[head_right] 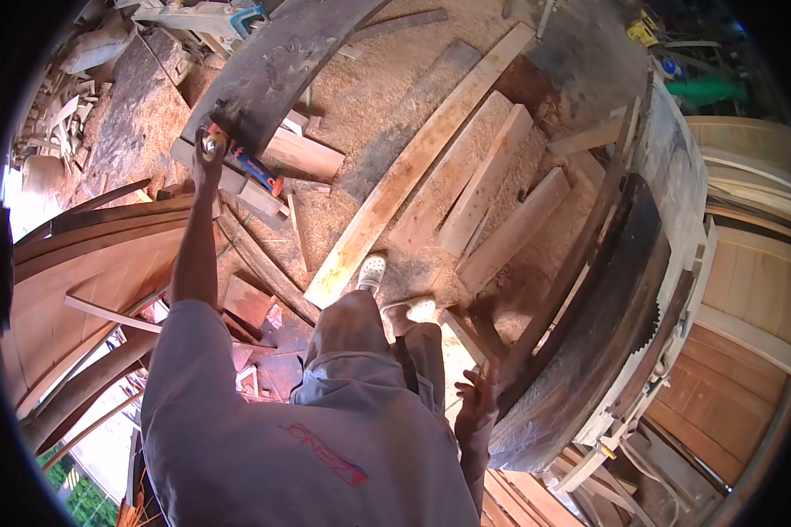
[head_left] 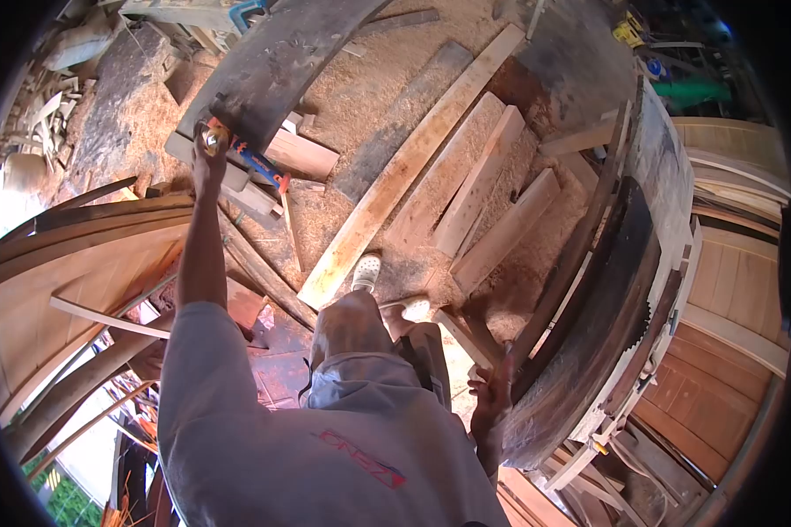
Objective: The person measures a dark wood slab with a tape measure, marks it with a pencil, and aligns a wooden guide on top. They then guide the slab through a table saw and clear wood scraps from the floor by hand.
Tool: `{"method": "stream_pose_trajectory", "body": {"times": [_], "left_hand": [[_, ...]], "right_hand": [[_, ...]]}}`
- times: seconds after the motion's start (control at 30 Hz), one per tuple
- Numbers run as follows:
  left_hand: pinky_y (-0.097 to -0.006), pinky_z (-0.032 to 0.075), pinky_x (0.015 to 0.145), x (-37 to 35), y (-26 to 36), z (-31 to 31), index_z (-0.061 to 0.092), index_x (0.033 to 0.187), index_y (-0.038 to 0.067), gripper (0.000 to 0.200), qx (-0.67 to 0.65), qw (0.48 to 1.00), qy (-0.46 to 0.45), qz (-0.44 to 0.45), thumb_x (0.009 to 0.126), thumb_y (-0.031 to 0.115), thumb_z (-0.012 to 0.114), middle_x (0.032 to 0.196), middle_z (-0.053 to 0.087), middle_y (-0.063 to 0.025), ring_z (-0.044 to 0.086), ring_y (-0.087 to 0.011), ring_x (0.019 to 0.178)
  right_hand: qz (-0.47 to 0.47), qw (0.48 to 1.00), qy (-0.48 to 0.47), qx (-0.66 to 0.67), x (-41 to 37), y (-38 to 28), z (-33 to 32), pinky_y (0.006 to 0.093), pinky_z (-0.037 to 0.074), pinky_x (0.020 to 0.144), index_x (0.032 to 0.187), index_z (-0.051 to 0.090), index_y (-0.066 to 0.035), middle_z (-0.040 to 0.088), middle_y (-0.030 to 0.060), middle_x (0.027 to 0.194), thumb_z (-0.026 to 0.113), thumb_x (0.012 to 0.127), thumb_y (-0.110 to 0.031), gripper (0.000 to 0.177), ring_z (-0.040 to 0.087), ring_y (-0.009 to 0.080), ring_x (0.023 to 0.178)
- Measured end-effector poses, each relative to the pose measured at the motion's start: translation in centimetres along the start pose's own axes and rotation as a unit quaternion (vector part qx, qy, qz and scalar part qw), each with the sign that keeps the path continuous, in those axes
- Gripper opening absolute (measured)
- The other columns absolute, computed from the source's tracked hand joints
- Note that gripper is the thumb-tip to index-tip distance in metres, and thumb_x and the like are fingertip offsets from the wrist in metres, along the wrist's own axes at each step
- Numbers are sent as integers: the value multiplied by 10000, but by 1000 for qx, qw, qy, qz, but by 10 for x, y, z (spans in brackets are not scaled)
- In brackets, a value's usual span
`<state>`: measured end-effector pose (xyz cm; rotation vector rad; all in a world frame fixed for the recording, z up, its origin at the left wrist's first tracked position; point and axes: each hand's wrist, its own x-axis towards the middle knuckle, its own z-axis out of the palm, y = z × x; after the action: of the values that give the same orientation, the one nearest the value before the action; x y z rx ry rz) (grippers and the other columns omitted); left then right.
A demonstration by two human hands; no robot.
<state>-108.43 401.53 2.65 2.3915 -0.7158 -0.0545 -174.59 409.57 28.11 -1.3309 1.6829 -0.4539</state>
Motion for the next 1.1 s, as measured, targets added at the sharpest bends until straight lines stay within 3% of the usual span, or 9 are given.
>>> {"method": "stream_pose_trajectory", "body": {"times": [0.13,0.2,0.33,0.47,0.5,0.6,0.9,0.97,1.1], "left_hand": [[-508,398,971,-118,-19,-6,414,1365,24,762,138,983,119,-24,838,529,635,1281,490,-288,483,-440,1176],[-504,461,849,-210,-52,10,465,1298,-2,578,118,966,149,172,885,367,631,1122,572,-233,555,-406,993],[-359,515,811,-366,178,-117,552,1211,50,366,-20,872,-481,85,851,110,590,997,671,-145,659,-274,913],[-326,536,713,-451,228,-128,655,974,-4,164,-369,756,-515,166,877,119,605,838,668,-114,670,-231,799],[-346,544,662,-445,246,-145,651,965,-28,168,-392,695,-602,5,869,103,608,800,686,-132,691,-240,748],[-374,538,640,-471,217,-117,653,901,-15,159,-425,720,-540,97,866,135,614,765,671,-152,682,-280,713],[-363,487,650,-492,219,-172,592,830,15,157,-357,849,-327,211,878,163,614,762,598,-118,600,-240,683],[-343,419,553,-470,210,-196,529,740,9,364,-362,886,-275,-86,958,299,561,587,474,-71,494,-133,593],[-385,444,571,-478,104,-191,607,793,-11,473,-267,891,-290,-224,950,430,541,579,526,-142,553,-175,607]], "right_hand": [[-42,996,-43,-73,11,-7,11,312,512,698,1264,537,20,645,165,961,454,933,-10,342,639,190,786],[-84,993,-52,-63,13,8,18,299,512,638,1201,569,-9,620,105,822,511,951,-59,261,618,161,726],[-30,974,-177,-135,11,34,31,297,489,578,1064,652,-3,645,88,763,536,960,-210,259,620,153,679],[-130,947,-242,-168,-3,41,38,296,483,564,1073,619,-31,652,73,741,563,923,-221,248,610,161,602],[-78,959,-240,-131,-9,34,40,298,486,569,1076,607,-35,652,81,742,570,912,-222,251,613,167,604],[24,960,-263,-89,-27,13,26,375,510,644,1197,506,-15,676,127,810,572,929,-240,356,656,232,708],[-149,933,-291,-149,-54,9,0,355,503,657,1012,602,23,662,135,734,578,916,-227,269,638,201,683],[-113,948,-278,-105,-50,28,-5,304,486,586,964,594,32,621,98,658,526,948,-202,243,599,153,624],[-133,963,-235,0,-47,38,-3,252,433,504,917,568,6,539,37,604,469,999,-237,276,507,98,522]]}}
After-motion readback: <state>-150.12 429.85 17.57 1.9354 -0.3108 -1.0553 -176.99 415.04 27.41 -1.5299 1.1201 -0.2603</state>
